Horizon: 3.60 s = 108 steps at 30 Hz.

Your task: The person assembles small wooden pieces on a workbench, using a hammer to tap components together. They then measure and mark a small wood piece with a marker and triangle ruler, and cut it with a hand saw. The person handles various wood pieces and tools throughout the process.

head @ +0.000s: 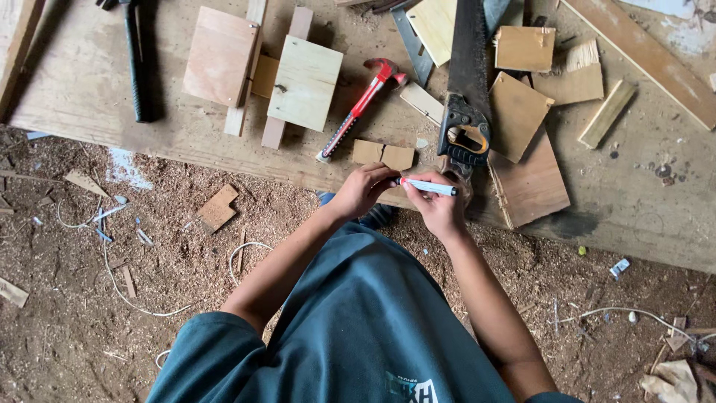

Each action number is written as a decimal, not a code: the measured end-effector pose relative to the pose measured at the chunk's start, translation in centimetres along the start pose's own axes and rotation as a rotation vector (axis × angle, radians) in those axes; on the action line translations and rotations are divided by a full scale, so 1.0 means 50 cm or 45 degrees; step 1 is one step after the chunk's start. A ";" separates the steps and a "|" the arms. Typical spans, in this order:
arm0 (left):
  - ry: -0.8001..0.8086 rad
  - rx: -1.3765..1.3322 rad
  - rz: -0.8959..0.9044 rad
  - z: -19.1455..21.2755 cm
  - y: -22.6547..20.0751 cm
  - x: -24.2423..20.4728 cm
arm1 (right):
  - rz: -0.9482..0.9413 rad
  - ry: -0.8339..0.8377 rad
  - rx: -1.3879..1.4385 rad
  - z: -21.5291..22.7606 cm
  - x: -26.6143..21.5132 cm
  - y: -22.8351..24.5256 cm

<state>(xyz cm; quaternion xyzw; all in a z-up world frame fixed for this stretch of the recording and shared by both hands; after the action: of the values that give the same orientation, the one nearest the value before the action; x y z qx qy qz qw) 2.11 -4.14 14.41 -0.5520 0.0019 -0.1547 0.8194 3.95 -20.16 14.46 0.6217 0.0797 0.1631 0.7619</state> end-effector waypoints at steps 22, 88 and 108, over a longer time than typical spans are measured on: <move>-0.193 0.101 0.498 0.161 0.133 -0.074 | -0.311 -0.075 -0.864 -0.071 0.209 -0.173; 0.040 -0.219 0.533 0.306 0.248 0.227 | 0.279 0.148 -2.270 -0.120 0.693 -0.337; -0.020 -0.961 0.766 0.107 0.270 0.159 | 0.199 -0.790 -1.069 -0.120 0.213 0.098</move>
<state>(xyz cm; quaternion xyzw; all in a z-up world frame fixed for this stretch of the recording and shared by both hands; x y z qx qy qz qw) 14.03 3.29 5.59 -0.7868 0.2113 0.1049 0.5703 11.25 -10.08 18.82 0.2860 -0.2685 0.0454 0.9187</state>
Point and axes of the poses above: each hand's wrist, its own x-axis towards the middle knuckle, its own z-axis out of the back of the hand, y = z × x, the point moved 9 cm from there along x, towards the middle knuckle, and after that the axes turned 4 degrees about -x, right-handed, at the moved point
